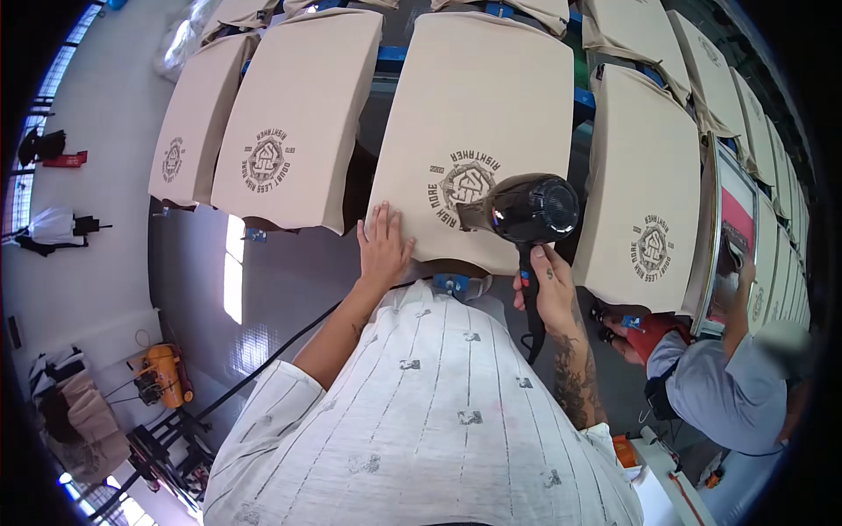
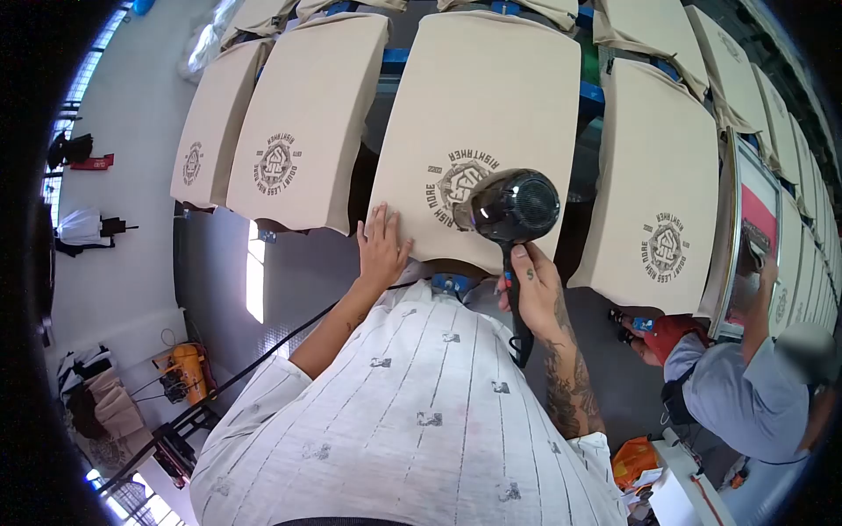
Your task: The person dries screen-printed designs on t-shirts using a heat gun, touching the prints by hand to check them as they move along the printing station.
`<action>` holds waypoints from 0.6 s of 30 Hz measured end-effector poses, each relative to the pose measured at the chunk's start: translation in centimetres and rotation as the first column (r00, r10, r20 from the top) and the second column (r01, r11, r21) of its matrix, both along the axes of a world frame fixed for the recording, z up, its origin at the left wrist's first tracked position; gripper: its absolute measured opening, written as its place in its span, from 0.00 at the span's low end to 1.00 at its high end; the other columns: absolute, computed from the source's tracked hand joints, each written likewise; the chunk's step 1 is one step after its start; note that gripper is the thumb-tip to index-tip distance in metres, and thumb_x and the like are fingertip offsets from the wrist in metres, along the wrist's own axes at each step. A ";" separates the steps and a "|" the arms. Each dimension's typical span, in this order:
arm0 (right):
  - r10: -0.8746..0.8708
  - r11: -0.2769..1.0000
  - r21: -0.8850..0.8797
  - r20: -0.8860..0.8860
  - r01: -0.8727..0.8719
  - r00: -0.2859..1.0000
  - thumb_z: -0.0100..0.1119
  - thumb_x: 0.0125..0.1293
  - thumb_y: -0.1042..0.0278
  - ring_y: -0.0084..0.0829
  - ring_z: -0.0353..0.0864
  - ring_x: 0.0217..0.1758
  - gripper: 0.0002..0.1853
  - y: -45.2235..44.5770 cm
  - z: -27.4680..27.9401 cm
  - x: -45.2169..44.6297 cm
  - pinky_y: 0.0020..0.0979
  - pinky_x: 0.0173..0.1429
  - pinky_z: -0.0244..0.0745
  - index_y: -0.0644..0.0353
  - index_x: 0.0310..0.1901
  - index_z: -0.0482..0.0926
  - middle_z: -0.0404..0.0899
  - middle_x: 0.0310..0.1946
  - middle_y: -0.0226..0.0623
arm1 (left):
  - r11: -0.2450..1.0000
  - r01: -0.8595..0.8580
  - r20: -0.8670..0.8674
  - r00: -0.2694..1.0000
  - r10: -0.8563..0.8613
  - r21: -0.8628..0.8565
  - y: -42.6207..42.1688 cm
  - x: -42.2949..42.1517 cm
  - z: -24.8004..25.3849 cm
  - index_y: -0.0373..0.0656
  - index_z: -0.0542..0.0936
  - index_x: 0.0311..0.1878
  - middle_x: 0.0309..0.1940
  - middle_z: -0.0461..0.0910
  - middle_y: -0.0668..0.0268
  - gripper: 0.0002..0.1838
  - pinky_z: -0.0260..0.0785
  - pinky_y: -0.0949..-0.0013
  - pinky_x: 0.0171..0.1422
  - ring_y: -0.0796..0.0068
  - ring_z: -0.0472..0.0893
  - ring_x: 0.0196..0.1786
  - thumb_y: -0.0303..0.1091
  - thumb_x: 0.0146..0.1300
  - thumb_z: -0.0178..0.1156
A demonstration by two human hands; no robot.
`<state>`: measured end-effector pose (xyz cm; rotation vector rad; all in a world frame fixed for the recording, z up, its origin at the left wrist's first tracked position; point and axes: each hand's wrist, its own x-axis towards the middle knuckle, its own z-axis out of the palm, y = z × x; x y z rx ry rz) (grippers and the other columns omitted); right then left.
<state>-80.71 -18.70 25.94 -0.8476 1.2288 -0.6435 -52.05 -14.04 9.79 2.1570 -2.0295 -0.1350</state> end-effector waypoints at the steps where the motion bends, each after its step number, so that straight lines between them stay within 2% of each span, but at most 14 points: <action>1: -0.026 1.000 -0.016 0.008 0.026 1.000 0.48 0.75 0.43 0.24 0.73 0.16 0.26 0.4 -0.3 -1.1 0.25 0.21 0.68 0.60 0.56 0.73 0.76 0.24 0.35 | 1.000 -0.003 0.010 1.000 0.003 0.000 0.7 -0.2 0.0 0.41 0.65 0.69 0.75 0.55 0.54 0.32 0.42 0.38 0.76 0.54 0.54 0.78 0.46 0.66 0.57; 3: -0.070 0.998 -0.004 -0.006 0.070 0.998 0.48 0.75 0.43 0.24 0.74 0.16 0.25 0.5 -0.4 -3.0 0.25 0.20 0.68 0.58 0.55 0.73 0.76 0.24 0.33 | 0.994 -0.108 -0.011 0.994 0.109 0.028 1.6 -0.4 0.1 0.41 0.65 0.70 0.76 0.54 0.54 0.31 0.42 0.38 0.76 0.54 0.53 0.78 0.45 0.67 0.57; 4: -0.094 0.995 0.025 -0.019 0.095 0.995 0.48 0.75 0.43 0.23 0.74 0.17 0.24 0.5 -0.1 -3.6 0.24 0.20 0.68 0.59 0.55 0.73 0.76 0.23 0.33 | 0.994 -0.107 -0.009 0.994 0.108 0.030 1.9 -0.4 0.2 0.41 0.65 0.70 0.76 0.54 0.54 0.31 0.42 0.38 0.76 0.54 0.53 0.78 0.45 0.67 0.57; 6: -0.125 0.991 0.049 -0.037 0.126 0.992 0.48 0.75 0.43 0.23 0.74 0.17 0.24 0.3 0.0 -4.6 0.24 0.20 0.68 0.59 0.54 0.74 0.76 0.23 0.33 | 0.976 -0.215 -0.081 0.973 0.218 0.036 1.8 0.0 0.2 0.41 0.65 0.70 0.76 0.53 0.55 0.31 0.41 0.38 0.77 0.55 0.52 0.79 0.44 0.67 0.56; 10: -0.197 0.980 -0.034 -0.086 0.195 0.977 0.45 0.76 0.44 0.22 0.73 0.16 0.25 -0.3 0.3 -5.4 0.24 0.20 0.68 0.60 0.53 0.75 0.75 0.22 0.31 | 0.948 -0.317 -0.173 0.933 0.316 0.023 0.1 1.4 0.0 0.40 0.65 0.70 0.76 0.54 0.56 0.30 0.42 0.43 0.78 0.54 0.52 0.78 0.43 0.68 0.55; 17: -0.251 0.968 -0.044 -0.107 0.247 0.962 0.44 0.77 0.44 0.22 0.72 0.15 0.26 -3.3 1.3 -4.1 0.25 0.20 0.68 0.60 0.57 0.75 0.74 0.22 0.31 | 0.936 -0.345 -0.340 0.891 0.301 -0.075 -4.3 5.9 -0.7 0.39 0.68 0.68 0.74 0.59 0.54 0.28 0.49 0.49 0.77 0.52 0.58 0.76 0.42 0.69 0.56; 18: -0.257 0.966 -0.050 -0.124 0.253 0.958 0.44 0.76 0.44 0.22 0.72 0.15 0.26 -4.0 1.5 -3.4 0.25 0.20 0.68 0.61 0.57 0.75 0.74 0.22 0.31 | 0.954 -0.284 -0.344 0.908 0.238 -0.091 -4.7 6.5 -0.6 0.39 0.68 0.68 0.73 0.60 0.53 0.28 0.49 0.49 0.77 0.52 0.59 0.75 0.42 0.69 0.56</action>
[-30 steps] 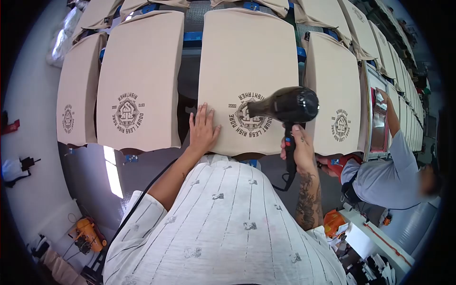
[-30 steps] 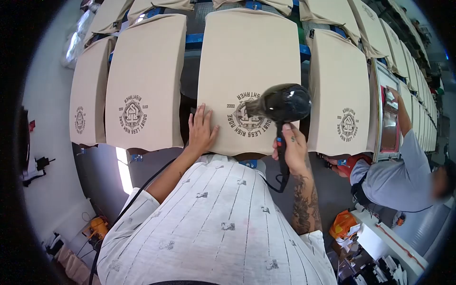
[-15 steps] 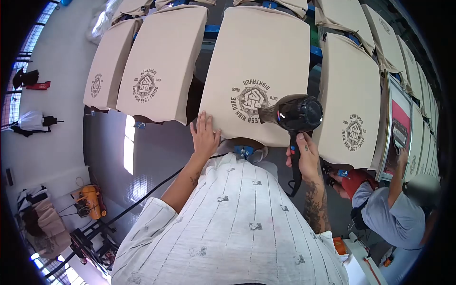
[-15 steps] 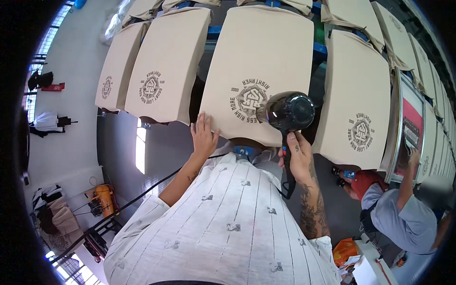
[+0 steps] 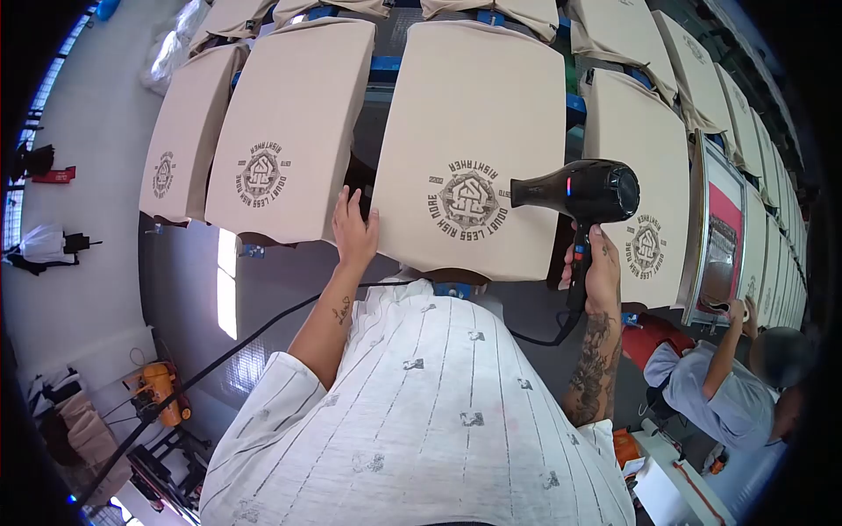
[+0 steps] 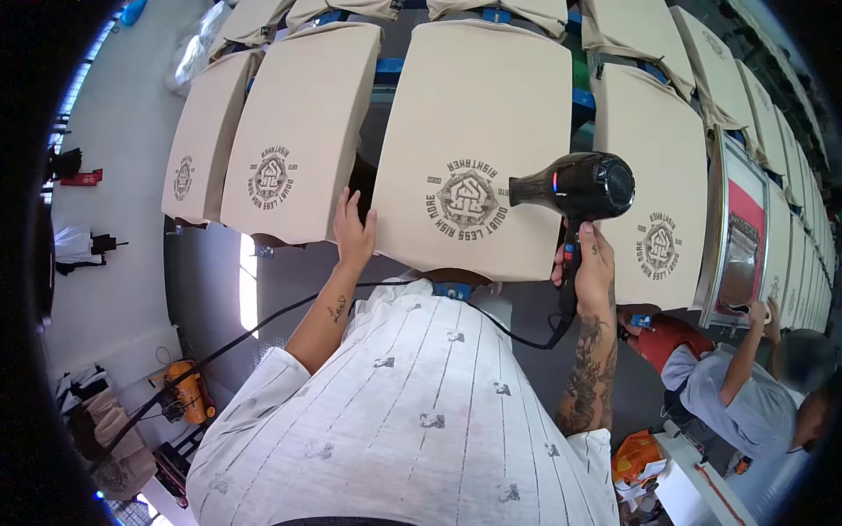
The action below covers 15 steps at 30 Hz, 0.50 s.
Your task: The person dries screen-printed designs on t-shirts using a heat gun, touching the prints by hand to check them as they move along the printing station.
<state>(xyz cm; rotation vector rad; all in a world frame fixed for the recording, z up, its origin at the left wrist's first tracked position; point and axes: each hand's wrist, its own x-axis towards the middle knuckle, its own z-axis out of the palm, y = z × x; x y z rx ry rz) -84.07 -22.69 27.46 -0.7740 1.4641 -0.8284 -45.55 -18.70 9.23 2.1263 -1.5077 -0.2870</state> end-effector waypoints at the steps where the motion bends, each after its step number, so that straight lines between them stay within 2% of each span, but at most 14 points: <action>1: -0.007 1.000 0.000 -0.019 0.007 1.000 0.44 0.76 0.44 0.22 0.72 0.15 0.26 -0.7 0.2 0.8 0.25 0.20 0.68 0.61 0.57 0.75 0.74 0.22 0.30 | 0.998 0.064 0.000 0.998 -0.064 -0.016 -0.3 0.6 0.1 0.39 0.69 0.68 0.73 0.61 0.53 0.28 0.50 0.49 0.76 0.52 0.59 0.75 0.41 0.69 0.56; 3: -0.014 1.000 0.004 -0.031 0.014 0.999 0.44 0.76 0.44 0.21 0.72 0.15 0.27 -2.2 0.2 2.7 0.24 0.20 0.69 0.63 0.56 0.75 0.74 0.22 0.30 | 0.992 0.125 0.026 0.992 -0.124 -0.024 -1.0 1.3 0.5 0.39 0.69 0.67 0.72 0.61 0.53 0.28 0.50 0.48 0.76 0.52 0.59 0.75 0.40 0.67 0.57; 5: 0.002 1.000 -0.007 -0.038 -0.002 0.999 0.44 0.76 0.44 0.21 0.73 0.16 0.26 -3.6 -0.3 4.6 0.24 0.20 0.69 0.63 0.55 0.75 0.74 0.22 0.30 | 0.959 0.279 0.129 0.951 -0.282 0.044 -1.5 1.8 1.1 0.40 0.70 0.66 0.72 0.62 0.54 0.27 0.50 0.48 0.76 0.53 0.60 0.75 0.38 0.65 0.58; 6: 0.023 1.000 -0.002 -0.034 -0.023 0.999 0.44 0.76 0.44 0.22 0.73 0.16 0.26 -4.0 -0.2 6.1 0.24 0.20 0.69 0.62 0.55 0.75 0.74 0.22 0.30 | 0.948 0.319 0.116 0.941 -0.319 0.018 -1.7 2.0 1.1 0.40 0.70 0.65 0.71 0.63 0.55 0.27 0.48 0.46 0.77 0.54 0.60 0.75 0.38 0.64 0.58; 9: 0.075 0.997 0.040 -0.054 -0.072 0.996 0.47 0.75 0.44 0.23 0.73 0.15 0.25 -4.3 0.2 10.8 0.24 0.19 0.68 0.62 0.52 0.74 0.74 0.21 0.32 | 0.928 0.370 0.115 0.921 -0.372 0.039 -2.5 1.7 0.8 0.40 0.70 0.65 0.71 0.62 0.55 0.27 0.47 0.44 0.76 0.54 0.60 0.75 0.39 0.64 0.58; 11: 0.150 0.988 0.025 0.001 -0.150 0.989 0.50 0.74 0.43 0.23 0.73 0.15 0.23 -3.7 -0.2 13.0 0.24 0.19 0.67 0.61 0.46 0.74 0.75 0.21 0.32 | 0.922 0.388 0.085 0.918 -0.388 0.020 -3.1 1.4 0.6 0.41 0.71 0.64 0.71 0.62 0.55 0.26 0.46 0.42 0.76 0.55 0.59 0.76 0.40 0.64 0.58; 15: 0.193 0.979 0.058 0.004 -0.193 0.981 0.49 0.74 0.44 0.22 0.73 0.16 0.24 -2.2 0.4 14.2 0.23 0.21 0.67 0.61 0.47 0.75 0.75 0.22 0.32 | 0.890 0.456 0.088 0.886 -0.456 0.025 -4.5 1.6 1.0 0.40 0.71 0.64 0.71 0.63 0.55 0.26 0.47 0.41 0.76 0.57 0.59 0.76 0.40 0.64 0.58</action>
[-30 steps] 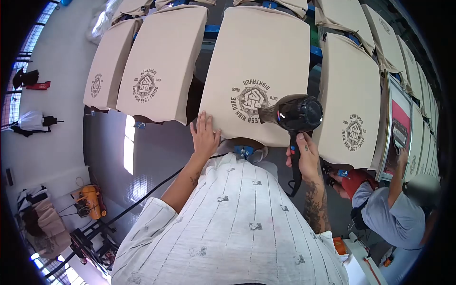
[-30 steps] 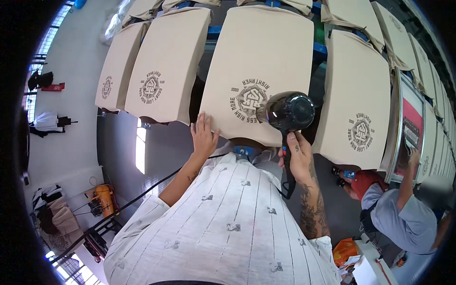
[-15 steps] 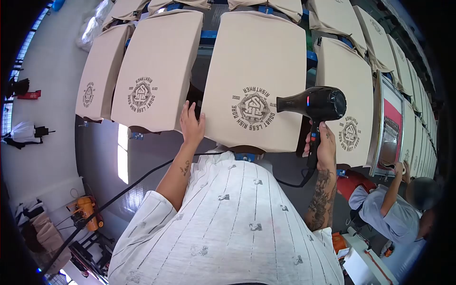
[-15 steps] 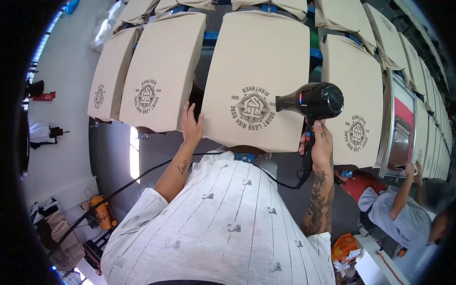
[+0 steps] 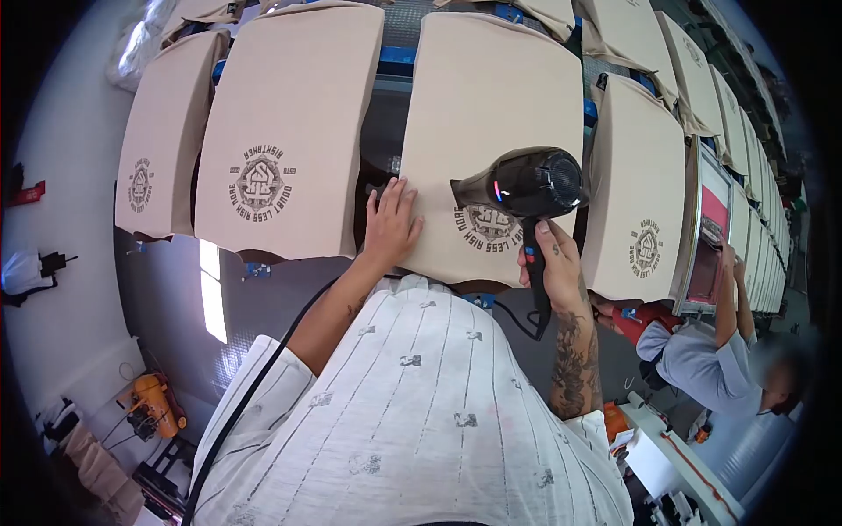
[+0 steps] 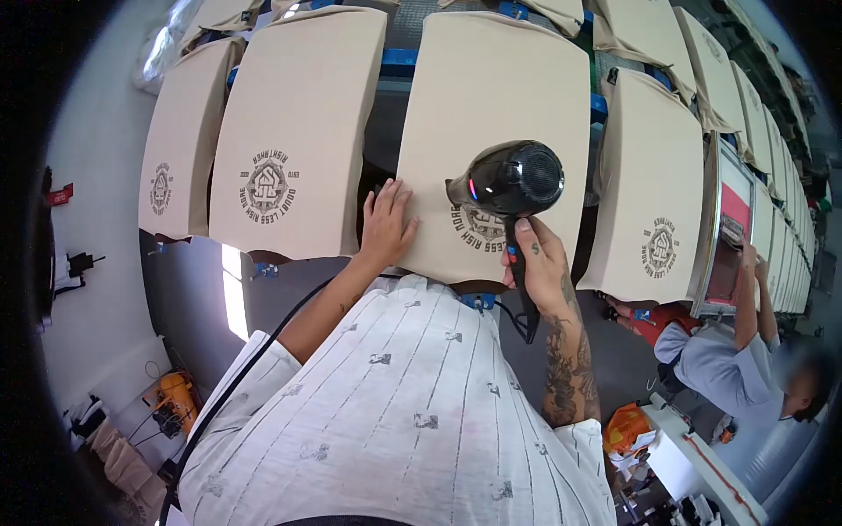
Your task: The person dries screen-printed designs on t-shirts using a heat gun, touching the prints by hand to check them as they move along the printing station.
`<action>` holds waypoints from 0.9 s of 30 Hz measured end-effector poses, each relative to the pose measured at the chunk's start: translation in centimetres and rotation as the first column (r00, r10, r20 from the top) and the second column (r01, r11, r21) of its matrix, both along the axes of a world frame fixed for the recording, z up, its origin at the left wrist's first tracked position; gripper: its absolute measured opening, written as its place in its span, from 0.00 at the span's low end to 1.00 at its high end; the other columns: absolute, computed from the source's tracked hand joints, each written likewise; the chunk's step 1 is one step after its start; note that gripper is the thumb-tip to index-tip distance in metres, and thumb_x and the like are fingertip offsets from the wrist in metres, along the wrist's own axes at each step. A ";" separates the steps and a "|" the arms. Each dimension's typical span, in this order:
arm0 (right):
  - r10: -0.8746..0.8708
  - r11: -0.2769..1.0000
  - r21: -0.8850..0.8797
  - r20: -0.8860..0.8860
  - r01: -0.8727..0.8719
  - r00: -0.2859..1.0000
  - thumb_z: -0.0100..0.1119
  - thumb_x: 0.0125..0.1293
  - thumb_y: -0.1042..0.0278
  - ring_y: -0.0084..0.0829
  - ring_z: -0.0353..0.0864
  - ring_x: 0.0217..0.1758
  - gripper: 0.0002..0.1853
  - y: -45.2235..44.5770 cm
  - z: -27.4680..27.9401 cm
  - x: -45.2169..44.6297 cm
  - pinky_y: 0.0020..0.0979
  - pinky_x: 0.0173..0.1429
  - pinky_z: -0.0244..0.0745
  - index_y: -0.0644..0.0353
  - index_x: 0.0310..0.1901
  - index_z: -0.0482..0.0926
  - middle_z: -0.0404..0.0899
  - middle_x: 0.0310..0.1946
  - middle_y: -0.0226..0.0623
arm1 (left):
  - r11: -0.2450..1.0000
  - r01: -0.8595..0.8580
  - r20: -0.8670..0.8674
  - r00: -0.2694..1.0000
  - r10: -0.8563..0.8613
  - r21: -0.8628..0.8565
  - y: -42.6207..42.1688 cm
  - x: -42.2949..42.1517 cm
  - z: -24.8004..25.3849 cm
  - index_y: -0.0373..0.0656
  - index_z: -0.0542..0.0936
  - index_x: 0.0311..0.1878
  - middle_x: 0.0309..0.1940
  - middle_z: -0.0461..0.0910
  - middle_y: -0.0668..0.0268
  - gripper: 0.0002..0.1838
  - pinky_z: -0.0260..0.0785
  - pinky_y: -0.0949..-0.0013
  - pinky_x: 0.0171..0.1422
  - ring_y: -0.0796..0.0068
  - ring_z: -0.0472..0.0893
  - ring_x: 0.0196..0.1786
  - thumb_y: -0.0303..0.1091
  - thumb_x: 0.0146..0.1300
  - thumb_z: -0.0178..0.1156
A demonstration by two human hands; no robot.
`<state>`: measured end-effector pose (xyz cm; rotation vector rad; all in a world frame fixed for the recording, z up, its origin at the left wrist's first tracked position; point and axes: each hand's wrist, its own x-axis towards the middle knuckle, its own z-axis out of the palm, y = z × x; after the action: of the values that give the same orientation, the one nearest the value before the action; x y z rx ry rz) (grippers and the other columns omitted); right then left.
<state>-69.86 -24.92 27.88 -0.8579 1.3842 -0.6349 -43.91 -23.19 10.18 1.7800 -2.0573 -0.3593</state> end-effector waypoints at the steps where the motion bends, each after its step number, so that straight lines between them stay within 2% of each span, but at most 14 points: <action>1: -0.072 0.997 -0.002 -0.038 0.072 0.997 0.49 0.75 0.44 0.22 0.73 0.16 0.24 0.3 0.1 -0.5 0.23 0.20 0.67 0.61 0.48 0.75 0.75 0.22 0.32 | 1.000 0.018 0.007 1.000 -0.018 -0.007 -0.1 0.3 0.0 0.40 0.71 0.64 0.71 0.64 0.55 0.27 0.47 0.41 0.76 0.58 0.59 0.76 0.42 0.64 0.57; 4: -0.226 0.974 -0.039 -0.128 0.222 0.966 0.46 0.76 0.46 0.23 0.73 0.16 0.23 1.0 -0.1 -4.1 0.23 0.20 0.68 0.61 0.49 0.75 0.75 0.21 0.31 | 1.000 0.032 -0.011 0.999 -0.032 0.002 -0.2 1.7 -0.4 0.41 0.71 0.63 0.71 0.63 0.56 0.25 0.45 0.43 0.77 0.56 0.58 0.76 0.38 0.64 0.58; 6: -0.274 0.962 -0.052 -0.200 0.270 0.941 0.44 0.77 0.46 0.23 0.73 0.16 0.24 1.5 0.5 -6.0 0.23 0.20 0.68 0.62 0.50 0.75 0.75 0.21 0.31 | 0.999 0.038 -0.007 0.999 -0.038 -0.018 0.2 2.6 -0.4 0.40 0.72 0.63 0.70 0.65 0.56 0.25 0.47 0.42 0.76 0.59 0.59 0.76 0.39 0.64 0.58; 10: -0.307 0.952 -0.065 -0.206 0.300 0.929 0.44 0.77 0.45 0.23 0.72 0.15 0.24 2.1 0.3 -6.8 0.24 0.20 0.68 0.62 0.51 0.75 0.75 0.22 0.32 | 0.997 0.069 0.020 0.997 -0.068 -0.020 0.9 3.0 0.0 0.40 0.72 0.63 0.70 0.65 0.57 0.25 0.47 0.43 0.76 0.59 0.60 0.75 0.38 0.64 0.58; 13: -0.191 0.982 -0.026 -0.079 0.190 0.978 0.45 0.77 0.46 0.23 0.72 0.16 0.24 2.0 -0.5 -4.8 0.25 0.21 0.68 0.63 0.52 0.74 0.75 0.22 0.32 | 0.997 0.069 0.058 0.996 -0.068 -0.024 1.4 2.1 0.0 0.40 0.72 0.62 0.70 0.65 0.57 0.24 0.47 0.43 0.77 0.59 0.60 0.75 0.38 0.64 0.58; 16: -0.050 0.998 0.023 0.003 0.050 0.999 0.46 0.76 0.45 0.23 0.73 0.18 0.24 2.1 -0.4 -2.5 0.24 0.23 0.68 0.61 0.50 0.74 0.74 0.22 0.32 | 0.999 -0.014 0.042 0.999 0.016 -0.048 2.0 0.7 -0.3 0.40 0.73 0.62 0.69 0.65 0.57 0.23 0.47 0.43 0.77 0.58 0.60 0.75 0.38 0.64 0.57; 18: 0.062 0.998 0.028 0.058 -0.064 0.996 0.47 0.76 0.44 0.22 0.73 0.18 0.24 2.6 -0.1 -2.3 0.25 0.23 0.68 0.62 0.49 0.74 0.75 0.22 0.32 | 0.989 -0.133 0.024 0.991 0.135 -0.068 2.8 -0.1 -0.1 0.41 0.72 0.62 0.67 0.67 0.57 0.24 0.50 0.47 0.76 0.57 0.62 0.74 0.36 0.63 0.60; 22: 0.121 0.992 0.021 0.122 -0.124 0.985 0.47 0.75 0.44 0.23 0.73 0.16 0.25 4.8 -0.8 -5.2 0.23 0.22 0.68 0.63 0.50 0.73 0.75 0.23 0.32 | 0.972 -0.232 -0.008 0.973 0.232 -0.034 7.5 -1.3 0.4 0.41 0.73 0.59 0.64 0.70 0.57 0.22 0.57 0.52 0.71 0.55 0.67 0.69 0.37 0.63 0.60; 24: 0.132 0.991 0.009 0.132 -0.134 0.983 0.48 0.75 0.45 0.23 0.73 0.16 0.24 5.9 -1.3 -8.1 0.23 0.21 0.68 0.63 0.51 0.73 0.75 0.23 0.33 | 0.963 -0.232 0.012 0.972 0.233 0.137 12.1 -2.4 1.1 0.41 0.74 0.54 0.62 0.69 0.55 0.18 0.67 0.54 0.60 0.51 0.73 0.61 0.39 0.65 0.59; 25: 0.111 0.994 -0.021 0.120 -0.110 0.986 0.48 0.75 0.46 0.23 0.73 0.16 0.24 6.3 -1.5 -9.8 0.23 0.21 0.68 0.62 0.51 0.73 0.75 0.23 0.33 | 0.926 -0.106 0.021 0.994 0.106 0.362 15.0 -2.9 2.4 0.41 0.74 0.52 0.59 0.72 0.53 0.17 0.69 0.52 0.55 0.49 0.76 0.56 0.41 0.66 0.58; 26: 0.094 0.995 -0.038 0.120 -0.090 0.988 0.48 0.75 0.46 0.23 0.73 0.17 0.23 7.4 -1.9 -12.2 0.23 0.21 0.68 0.62 0.51 0.73 0.75 0.23 0.33 | 0.816 0.008 0.007 1.000 -0.015 0.578 19.1 -4.1 3.9 0.42 0.74 0.50 0.55 0.75 0.52 0.16 0.71 0.50 0.49 0.47 0.79 0.51 0.43 0.67 0.56; 27: 0.071 0.996 -0.055 0.124 -0.065 0.990 0.48 0.75 0.47 0.23 0.74 0.17 0.22 8.0 -1.7 -13.5 0.23 0.21 0.68 0.61 0.50 0.73 0.75 0.23 0.33 | 0.742 0.037 0.000 0.999 -0.049 0.669 22.0 -3.8 3.3 0.43 0.75 0.49 0.49 0.79 0.51 0.15 0.73 0.49 0.47 0.46 0.80 0.47 0.44 0.68 0.55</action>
<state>-83.34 -16.91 26.17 -0.8866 1.2245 -0.6626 -47.75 -1.20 13.50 2.1089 -2.1338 -1.2427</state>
